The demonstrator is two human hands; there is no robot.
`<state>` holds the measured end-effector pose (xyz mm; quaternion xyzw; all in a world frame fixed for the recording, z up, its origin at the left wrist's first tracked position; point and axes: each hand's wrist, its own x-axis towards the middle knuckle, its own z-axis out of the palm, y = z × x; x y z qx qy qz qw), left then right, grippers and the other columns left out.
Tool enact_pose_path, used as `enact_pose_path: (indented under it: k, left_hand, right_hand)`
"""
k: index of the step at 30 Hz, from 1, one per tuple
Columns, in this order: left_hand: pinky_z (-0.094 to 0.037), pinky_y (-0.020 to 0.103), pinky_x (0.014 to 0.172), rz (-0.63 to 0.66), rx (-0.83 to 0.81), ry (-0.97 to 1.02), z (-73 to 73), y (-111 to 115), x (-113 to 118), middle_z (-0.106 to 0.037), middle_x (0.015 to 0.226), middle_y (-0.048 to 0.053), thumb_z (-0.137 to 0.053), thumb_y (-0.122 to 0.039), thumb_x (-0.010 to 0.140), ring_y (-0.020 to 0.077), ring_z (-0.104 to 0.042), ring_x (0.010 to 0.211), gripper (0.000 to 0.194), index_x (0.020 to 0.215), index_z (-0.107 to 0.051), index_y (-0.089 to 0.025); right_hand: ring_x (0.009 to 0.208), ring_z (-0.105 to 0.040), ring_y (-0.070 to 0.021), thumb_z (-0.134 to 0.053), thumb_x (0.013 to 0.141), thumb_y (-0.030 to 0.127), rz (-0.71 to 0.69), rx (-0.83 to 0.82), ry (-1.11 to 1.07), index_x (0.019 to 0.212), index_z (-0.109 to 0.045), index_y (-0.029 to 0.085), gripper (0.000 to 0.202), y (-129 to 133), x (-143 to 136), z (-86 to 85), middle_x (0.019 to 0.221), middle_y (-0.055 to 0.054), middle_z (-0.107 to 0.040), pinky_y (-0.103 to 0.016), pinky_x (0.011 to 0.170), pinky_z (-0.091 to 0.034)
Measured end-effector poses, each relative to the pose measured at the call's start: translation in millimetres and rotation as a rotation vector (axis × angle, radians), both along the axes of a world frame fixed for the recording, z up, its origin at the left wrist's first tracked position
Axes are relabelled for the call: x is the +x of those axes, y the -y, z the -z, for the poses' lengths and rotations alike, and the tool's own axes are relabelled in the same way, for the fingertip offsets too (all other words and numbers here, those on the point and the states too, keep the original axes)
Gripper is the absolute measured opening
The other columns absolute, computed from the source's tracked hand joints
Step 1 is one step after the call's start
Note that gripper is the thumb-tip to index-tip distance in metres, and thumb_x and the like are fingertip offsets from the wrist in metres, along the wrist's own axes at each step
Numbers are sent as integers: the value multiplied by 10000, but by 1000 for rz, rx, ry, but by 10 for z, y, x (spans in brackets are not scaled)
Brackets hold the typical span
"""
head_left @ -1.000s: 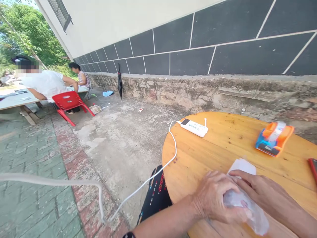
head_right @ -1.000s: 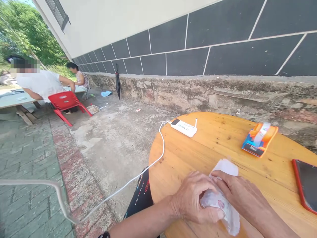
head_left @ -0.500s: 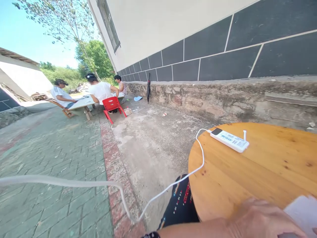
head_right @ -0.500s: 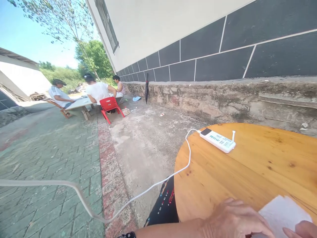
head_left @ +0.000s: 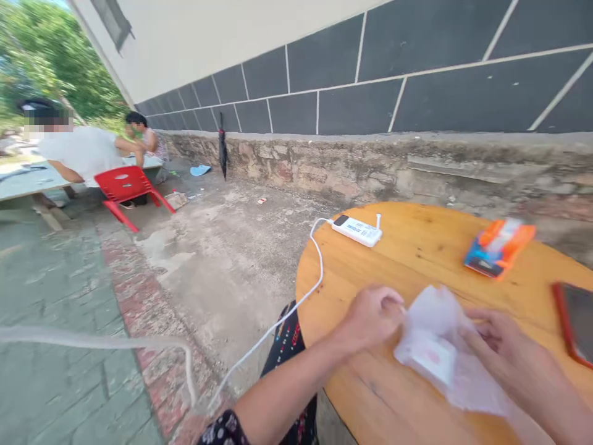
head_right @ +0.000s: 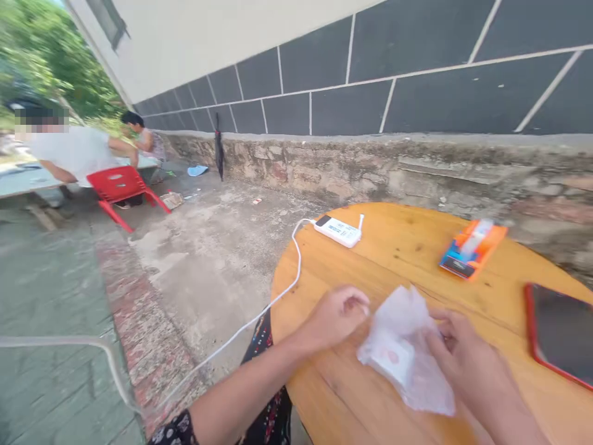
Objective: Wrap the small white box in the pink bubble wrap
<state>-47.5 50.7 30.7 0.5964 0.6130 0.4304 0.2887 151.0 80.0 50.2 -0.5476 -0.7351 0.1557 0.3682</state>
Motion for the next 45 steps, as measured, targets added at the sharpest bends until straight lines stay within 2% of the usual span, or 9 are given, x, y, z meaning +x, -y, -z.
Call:
enact_pose_path:
  k: [1,2,4,7,14,18,23,41,45]
  left_hand:
    - [-534,271,782,28,-10,22,-26,-44,-49,-726,926,11,-538,-179,790,153,-660,844,183,905,-677,-211]
    - [-525,287,795,50,-28,36,-27,-112,-91,-722,927,24,-508,-178,798,163,-652,859,201,911,-673,-198]
    - [-505,316,821,87,-72,42,17,-286,-128,-716,945,49,-498,-187,791,185,-641,882,219,925,-671,-179]
    - [-493,305,798,143,-122,15,88,-502,-65,-719,916,52,-532,-208,759,192,-642,854,212,904,-681,-167]
    - [-442,226,619,142,-152,-68,111,-678,205,-711,767,14,-572,-294,749,157,-624,714,176,807,-697,-184]
    - [-402,226,576,108,-136,-107,144,-687,261,-688,702,5,-549,-322,768,152,-598,665,183,719,-678,-201]
    - [-378,219,550,79,-117,-110,161,-665,239,-668,669,-8,-521,-328,783,143,-577,633,207,690,-659,-206]
    - [-376,217,559,-26,-26,-9,171,-708,199,-619,609,-16,-478,-281,802,121,-545,586,234,660,-632,-176]
    - [-397,221,598,-37,-19,18,171,-708,175,-644,673,-13,-512,-309,790,129,-570,635,188,731,-640,-184]
  right_hand:
    - [561,-646,-267,-578,687,418,-22,-114,8,868,-568,315,209,-49,70,58,643,-85,-687,-369,499,-442]
    - [605,-655,-255,-557,717,413,-76,-199,-14,973,-546,286,286,-110,128,140,703,-76,-695,-360,529,-460]
    - [633,-652,-225,-533,771,400,-91,-274,-90,1099,-493,241,366,-234,215,320,754,-50,-692,-331,552,-470]
    - [618,-635,-186,-539,805,365,-113,-304,-196,1133,-466,205,372,-311,256,474,731,-16,-671,-294,568,-473]
    - [632,-624,-179,-584,806,406,-89,-332,-359,1101,-493,194,375,-205,187,392,733,-10,-652,-275,567,-478]
    - [597,-590,-163,-562,821,399,-85,-330,-319,850,-597,184,220,-225,187,407,701,-23,-638,-257,542,-452]
    - [518,-480,-127,-550,832,397,-38,-306,-335,711,-574,184,246,-221,222,400,599,8,-552,-224,479,-367]
    - [518,-385,-122,-555,815,436,71,-289,-508,663,-472,207,287,-226,285,322,554,46,-429,-226,484,-305]
    - [507,-364,-109,-563,815,431,60,-290,-534,663,-476,200,290,-237,280,343,548,50,-415,-222,471,-285]
